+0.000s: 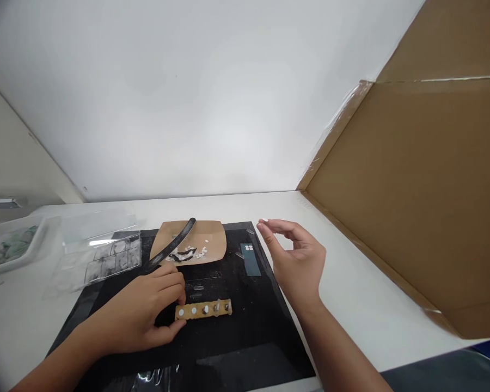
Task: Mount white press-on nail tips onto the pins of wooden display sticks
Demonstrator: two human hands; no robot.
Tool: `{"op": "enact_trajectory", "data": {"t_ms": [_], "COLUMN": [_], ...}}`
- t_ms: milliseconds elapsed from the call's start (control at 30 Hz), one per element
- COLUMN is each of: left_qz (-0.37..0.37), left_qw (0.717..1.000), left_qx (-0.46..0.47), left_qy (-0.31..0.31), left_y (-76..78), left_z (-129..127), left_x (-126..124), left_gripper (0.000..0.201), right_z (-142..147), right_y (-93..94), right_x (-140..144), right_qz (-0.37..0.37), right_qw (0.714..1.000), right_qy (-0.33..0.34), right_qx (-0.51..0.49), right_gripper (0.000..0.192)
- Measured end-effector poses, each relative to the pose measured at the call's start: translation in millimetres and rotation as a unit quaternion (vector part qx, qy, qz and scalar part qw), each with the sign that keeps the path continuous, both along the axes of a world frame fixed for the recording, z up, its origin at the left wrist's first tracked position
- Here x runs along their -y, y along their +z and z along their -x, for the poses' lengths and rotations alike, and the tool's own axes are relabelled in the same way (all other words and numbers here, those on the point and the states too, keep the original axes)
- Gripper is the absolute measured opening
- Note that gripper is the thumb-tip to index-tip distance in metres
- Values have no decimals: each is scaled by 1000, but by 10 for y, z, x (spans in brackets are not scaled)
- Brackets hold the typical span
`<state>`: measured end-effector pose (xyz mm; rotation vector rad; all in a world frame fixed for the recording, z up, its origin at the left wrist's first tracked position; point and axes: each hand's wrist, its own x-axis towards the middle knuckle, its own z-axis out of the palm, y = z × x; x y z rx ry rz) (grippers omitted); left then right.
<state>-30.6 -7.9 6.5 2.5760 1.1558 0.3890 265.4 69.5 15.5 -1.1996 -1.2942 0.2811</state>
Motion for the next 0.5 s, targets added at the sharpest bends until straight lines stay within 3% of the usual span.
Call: {"op": "enact_trajectory", "data": {"t_ms": [367,500], "left_qz": [-26,-62], "left_qw": [998,997], "left_qx": [-43,-41], "left_qy": [-26,-29], "left_y": [-98,-100], "left_z": [8,9], "left_x": [9,-3], "left_gripper": [27,27], "right_z": [-157,-275], "right_y": [24,3], "right_x": [-157,-239], "right_qz": [-94,-83], "right_qw": [980,979], "right_qy": [-67,-53], "right_qx": [-163,-180], "right_gripper": [25,23]}}
